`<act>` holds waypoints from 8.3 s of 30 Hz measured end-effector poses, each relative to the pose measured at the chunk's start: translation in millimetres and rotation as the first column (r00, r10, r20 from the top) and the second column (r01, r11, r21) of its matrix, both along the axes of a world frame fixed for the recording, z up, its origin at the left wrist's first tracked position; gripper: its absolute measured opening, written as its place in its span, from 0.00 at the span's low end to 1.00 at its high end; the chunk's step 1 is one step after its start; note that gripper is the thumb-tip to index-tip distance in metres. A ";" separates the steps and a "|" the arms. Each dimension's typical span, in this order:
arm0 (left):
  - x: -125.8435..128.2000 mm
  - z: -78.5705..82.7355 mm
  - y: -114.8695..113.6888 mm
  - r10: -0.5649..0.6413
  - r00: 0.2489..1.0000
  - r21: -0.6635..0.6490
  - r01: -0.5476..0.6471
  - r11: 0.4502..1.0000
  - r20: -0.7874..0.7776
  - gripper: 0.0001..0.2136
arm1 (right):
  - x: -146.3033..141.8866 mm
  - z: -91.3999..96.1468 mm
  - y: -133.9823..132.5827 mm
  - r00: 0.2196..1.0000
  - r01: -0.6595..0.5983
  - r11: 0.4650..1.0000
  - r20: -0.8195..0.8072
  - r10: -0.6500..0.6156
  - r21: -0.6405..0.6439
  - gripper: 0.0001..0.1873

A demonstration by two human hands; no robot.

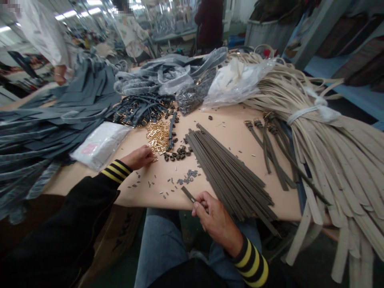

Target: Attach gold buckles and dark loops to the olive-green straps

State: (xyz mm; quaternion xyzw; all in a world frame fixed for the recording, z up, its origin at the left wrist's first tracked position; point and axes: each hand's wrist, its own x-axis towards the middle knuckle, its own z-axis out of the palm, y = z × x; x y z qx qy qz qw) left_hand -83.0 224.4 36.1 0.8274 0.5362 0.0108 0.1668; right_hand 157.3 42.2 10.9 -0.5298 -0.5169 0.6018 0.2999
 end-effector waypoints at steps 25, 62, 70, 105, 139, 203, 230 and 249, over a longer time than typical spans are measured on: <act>89.8 -19.9 -207.6 0.105 0.667 -0.173 0.036 0.984 0.738 0.04 | 16.6 18.5 -28.4 0.994 -0.071 0.979 -0.098 0.053 -0.192 0.14; 97.8 -23.8 -236.6 -0.139 0.856 0.148 0.074 0.986 0.497 0.08 | 14.2 10.3 -49.3 0.988 -0.155 0.983 -0.017 0.154 -0.103 0.17; 98.1 -32.5 -238.3 -0.230 0.852 0.282 0.102 0.954 0.471 0.06 | 12.6 10.5 -49.1 0.992 -0.128 0.986 -0.005 0.128 -0.106 0.14; 89.2 -24.7 -230.6 0.955 0.108 -0.923 0.308 0.231 0.276 0.11 | 39.1 0.1 -68.9 0.967 -0.218 0.937 -0.191 0.169 -0.273 0.14; 98.1 -24.1 -243.1 0.879 0.230 -0.899 0.246 0.363 0.418 0.13 | 21.3 -3.0 -73.5 0.989 -0.143 0.989 0.038 0.142 0.033 0.04; 94.2 -18.3 -245.9 0.363 0.532 -0.455 0.047 0.889 0.765 0.12 | 12.2 -2.9 -65.3 0.997 -0.019 0.964 -0.082 -0.003 -0.264 0.16; 78.5 -25.8 -233.2 0.880 0.374 -0.948 0.237 0.214 0.292 0.12 | 6.6 -13.5 -71.7 0.984 -0.171 0.955 0.006 0.178 -0.244 0.07; 88.4 -39.5 -234.4 0.763 0.373 -0.849 0.256 0.462 0.528 0.12 | 7.4 -4.4 -67.1 0.976 -0.191 0.967 0.068 0.205 -0.167 0.07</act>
